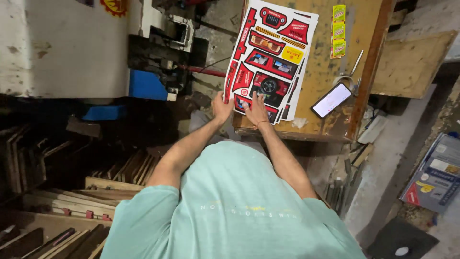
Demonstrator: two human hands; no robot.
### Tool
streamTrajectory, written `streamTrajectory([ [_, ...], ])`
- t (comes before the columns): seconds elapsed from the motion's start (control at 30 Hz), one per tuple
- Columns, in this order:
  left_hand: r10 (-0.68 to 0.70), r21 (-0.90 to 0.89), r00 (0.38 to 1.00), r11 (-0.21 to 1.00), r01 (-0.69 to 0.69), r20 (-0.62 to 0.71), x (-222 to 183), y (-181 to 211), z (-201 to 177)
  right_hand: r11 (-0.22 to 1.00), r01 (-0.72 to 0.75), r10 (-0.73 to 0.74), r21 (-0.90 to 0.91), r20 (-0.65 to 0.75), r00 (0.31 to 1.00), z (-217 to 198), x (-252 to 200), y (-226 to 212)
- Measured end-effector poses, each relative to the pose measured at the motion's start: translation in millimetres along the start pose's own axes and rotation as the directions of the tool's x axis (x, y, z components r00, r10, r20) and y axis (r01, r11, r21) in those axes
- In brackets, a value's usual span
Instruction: Organizing and stacking printed graphic sheets from a printing machine.
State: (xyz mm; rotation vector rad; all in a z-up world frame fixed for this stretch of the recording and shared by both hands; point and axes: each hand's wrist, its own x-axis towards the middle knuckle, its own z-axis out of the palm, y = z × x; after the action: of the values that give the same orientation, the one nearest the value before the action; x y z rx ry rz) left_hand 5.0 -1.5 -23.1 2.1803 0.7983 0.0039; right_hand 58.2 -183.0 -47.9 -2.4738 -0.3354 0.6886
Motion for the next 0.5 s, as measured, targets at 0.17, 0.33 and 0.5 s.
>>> streamTrajectory([
  [0.17,-0.113,-0.272,0.986,0.952,0.142,0.120,27,-12,1,0.985,0.139,-0.142,0.100,0.016,0.990,-24,0,-5],
  [0.33,-0.135,-0.581,0.704,0.468,0.666,0.698,42,-19,-17,0.902,-0.331,0.285,0.278,0.194,0.939,-75,2,-99],
  [0.5,-0.083,-0.546,0.834,0.720,0.428,0.545,49,-62,25,0.957,-0.047,0.010,0.287,0.130,0.991,-35,25,-78],
])
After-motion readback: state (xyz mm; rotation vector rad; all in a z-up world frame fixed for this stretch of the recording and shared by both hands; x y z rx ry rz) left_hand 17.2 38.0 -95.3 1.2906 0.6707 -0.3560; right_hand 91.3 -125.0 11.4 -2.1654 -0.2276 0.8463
